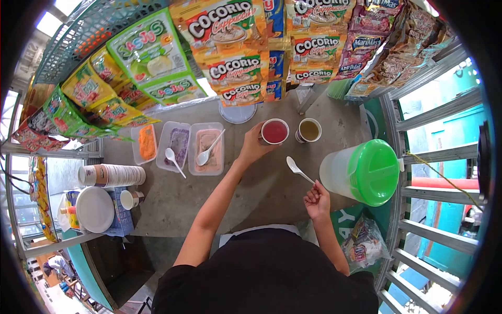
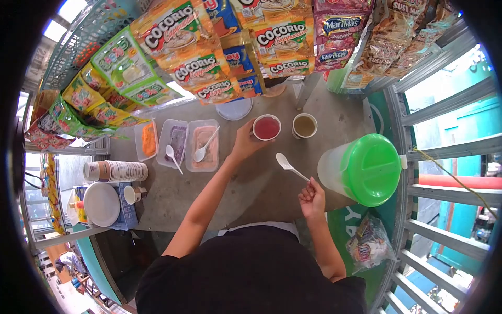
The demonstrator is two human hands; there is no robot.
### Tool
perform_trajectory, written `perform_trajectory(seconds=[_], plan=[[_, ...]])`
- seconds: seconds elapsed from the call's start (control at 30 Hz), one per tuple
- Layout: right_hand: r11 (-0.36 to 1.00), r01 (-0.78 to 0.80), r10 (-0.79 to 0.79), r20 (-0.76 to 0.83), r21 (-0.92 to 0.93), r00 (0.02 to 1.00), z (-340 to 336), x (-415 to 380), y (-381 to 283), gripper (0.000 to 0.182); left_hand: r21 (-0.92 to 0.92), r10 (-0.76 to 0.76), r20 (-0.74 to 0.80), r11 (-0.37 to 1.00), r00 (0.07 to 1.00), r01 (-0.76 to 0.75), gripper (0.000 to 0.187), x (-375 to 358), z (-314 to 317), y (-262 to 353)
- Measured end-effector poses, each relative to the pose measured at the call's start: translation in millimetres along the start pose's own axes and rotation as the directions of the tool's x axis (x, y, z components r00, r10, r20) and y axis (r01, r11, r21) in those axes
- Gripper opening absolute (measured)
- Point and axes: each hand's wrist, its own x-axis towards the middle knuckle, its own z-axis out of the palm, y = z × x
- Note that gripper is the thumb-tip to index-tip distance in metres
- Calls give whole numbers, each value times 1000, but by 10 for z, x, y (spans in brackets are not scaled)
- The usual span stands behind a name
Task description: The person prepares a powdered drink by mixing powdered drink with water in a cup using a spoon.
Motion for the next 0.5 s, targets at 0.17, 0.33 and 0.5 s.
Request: perform_trajectory(seconds=[0.17, 0.33, 0.5], plan=[[1000, 2, -2, -2, -5, 1000, 80, 70, -27, 23, -66, -23, 43, 997, 999, 26, 72, 133, 61, -52], [1000, -5, 5, -22, 13, 1000, 180, 104, -45, 22, -77, -26, 37, 997, 999, 29, 68, 176, 124, -48], [1000, -7, 7, 2, 12, 1000, 160, 125, -44, 22, -48, -34, 66, 998, 997, 37, 68, 178, 159, -27]])
